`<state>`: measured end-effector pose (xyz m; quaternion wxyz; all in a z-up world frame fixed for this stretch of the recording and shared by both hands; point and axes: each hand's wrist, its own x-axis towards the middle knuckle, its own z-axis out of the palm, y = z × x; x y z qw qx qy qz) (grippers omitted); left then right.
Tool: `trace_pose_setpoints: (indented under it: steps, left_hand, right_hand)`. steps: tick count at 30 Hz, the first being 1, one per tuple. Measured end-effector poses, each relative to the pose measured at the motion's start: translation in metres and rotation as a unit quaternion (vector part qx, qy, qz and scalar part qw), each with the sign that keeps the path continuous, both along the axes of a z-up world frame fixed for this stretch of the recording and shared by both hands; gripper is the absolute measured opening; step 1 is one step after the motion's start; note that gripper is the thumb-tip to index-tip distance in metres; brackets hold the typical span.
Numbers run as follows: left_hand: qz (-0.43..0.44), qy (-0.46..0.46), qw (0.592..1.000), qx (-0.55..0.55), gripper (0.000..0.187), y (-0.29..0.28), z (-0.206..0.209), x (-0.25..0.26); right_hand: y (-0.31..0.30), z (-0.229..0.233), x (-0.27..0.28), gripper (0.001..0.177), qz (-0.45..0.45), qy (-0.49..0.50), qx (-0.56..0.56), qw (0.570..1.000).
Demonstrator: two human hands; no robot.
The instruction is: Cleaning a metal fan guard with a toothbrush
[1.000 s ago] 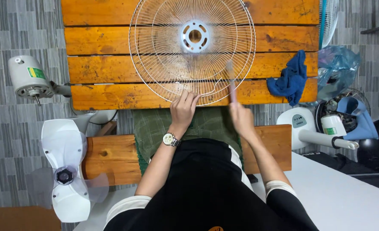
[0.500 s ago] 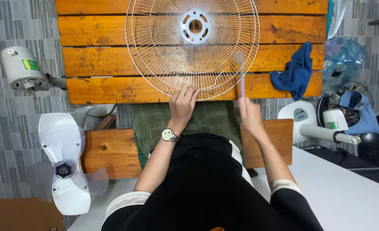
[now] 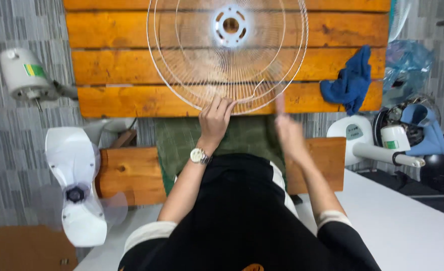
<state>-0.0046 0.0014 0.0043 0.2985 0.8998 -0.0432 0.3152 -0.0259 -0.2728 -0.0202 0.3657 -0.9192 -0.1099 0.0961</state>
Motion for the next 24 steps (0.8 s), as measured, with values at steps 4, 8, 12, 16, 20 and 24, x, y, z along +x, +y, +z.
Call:
trace_pose_setpoints:
  steps: [4,8,12,16,20,24]
  left_hand:
    - [-0.008,-0.012,1.000,-0.022,0.015,-0.003,-0.003,0.005]
    - [-0.006,-0.006,1.000,-0.014,0.015,-0.003,-0.013,0.003]
    - [-0.003,-0.007,1.000,-0.013,0.015,-0.002,-0.013,0.002]
    - [-0.003,-0.006,1.000,-0.010,0.014,-0.001,-0.012,0.003]
    - [0.000,-0.013,1.000,-0.008,0.015,-0.002,-0.010,0.003]
    - [-0.007,-0.021,1.000,0.002,0.014,-0.001,-0.011,0.003]
  right_hand:
    - [0.011,-0.025,-0.012,0.034,0.060,-0.070,-0.268,0.959]
    - [0.005,-0.012,-0.002,0.036,0.002,0.054,-0.079,0.995]
    - [0.015,-0.016,-0.009,0.039,0.031,0.053,-0.155,0.986]
    - [0.001,0.013,-0.009,0.043,0.009,0.095,-0.216,0.972]
    - [0.020,0.040,0.015,0.042,0.039,0.020,-0.227,0.973]
    - [0.021,0.056,0.014,0.046,0.049,0.011,-0.273,0.961]
